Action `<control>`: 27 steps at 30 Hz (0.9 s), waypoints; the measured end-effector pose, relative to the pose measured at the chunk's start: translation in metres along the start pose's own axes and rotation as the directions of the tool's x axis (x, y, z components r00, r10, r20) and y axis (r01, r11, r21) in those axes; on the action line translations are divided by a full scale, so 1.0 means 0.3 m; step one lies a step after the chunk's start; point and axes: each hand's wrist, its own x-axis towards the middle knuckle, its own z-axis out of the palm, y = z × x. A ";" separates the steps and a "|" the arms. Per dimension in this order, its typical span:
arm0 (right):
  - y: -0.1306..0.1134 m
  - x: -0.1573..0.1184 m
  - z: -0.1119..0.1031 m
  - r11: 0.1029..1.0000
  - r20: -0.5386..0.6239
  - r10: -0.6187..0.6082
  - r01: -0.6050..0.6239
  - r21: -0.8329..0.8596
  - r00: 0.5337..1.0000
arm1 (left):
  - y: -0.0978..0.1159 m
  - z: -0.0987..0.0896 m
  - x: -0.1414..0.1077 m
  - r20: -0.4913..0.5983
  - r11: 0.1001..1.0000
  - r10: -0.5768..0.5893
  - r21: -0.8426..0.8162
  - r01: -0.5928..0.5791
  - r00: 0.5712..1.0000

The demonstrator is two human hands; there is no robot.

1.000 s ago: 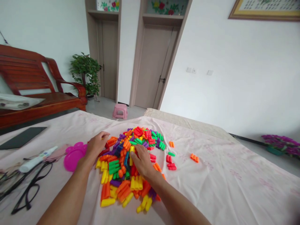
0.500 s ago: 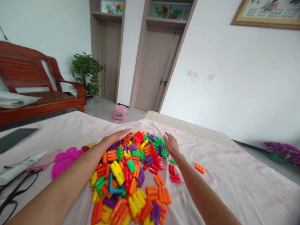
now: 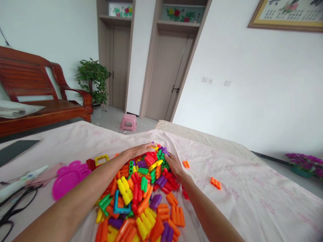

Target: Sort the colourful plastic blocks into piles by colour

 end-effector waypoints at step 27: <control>-0.083 -0.347 -0.047 0.973 0.009 -0.060 0.061 -0.222 0.998 | 0.007 0.296 -0.776 -0.413 0.812 0.124 0.565 0.148 0.902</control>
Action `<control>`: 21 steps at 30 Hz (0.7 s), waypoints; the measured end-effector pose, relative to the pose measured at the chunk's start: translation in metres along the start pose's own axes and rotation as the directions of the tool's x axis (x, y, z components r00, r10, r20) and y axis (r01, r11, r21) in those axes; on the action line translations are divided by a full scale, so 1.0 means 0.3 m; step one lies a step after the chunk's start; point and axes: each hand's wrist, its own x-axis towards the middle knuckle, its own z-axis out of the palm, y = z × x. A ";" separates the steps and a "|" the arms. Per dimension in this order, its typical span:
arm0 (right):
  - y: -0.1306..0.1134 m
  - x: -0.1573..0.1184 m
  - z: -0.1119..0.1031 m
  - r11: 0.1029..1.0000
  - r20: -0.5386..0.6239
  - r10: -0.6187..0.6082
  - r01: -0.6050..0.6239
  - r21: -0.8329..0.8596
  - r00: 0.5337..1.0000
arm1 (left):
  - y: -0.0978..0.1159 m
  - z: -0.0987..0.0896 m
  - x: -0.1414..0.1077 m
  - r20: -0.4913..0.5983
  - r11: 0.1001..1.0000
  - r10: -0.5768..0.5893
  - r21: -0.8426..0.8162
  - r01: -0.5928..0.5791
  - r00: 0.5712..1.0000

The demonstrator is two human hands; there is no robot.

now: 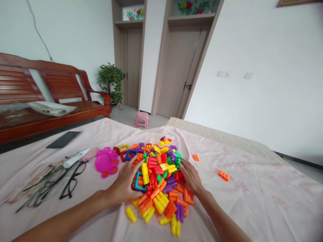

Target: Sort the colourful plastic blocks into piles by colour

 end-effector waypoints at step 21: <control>0.054 -0.047 -0.086 0.977 -0.228 0.133 -0.089 0.194 0.965 | -0.036 -0.184 0.324 -0.149 0.907 -0.415 0.009 0.420 0.898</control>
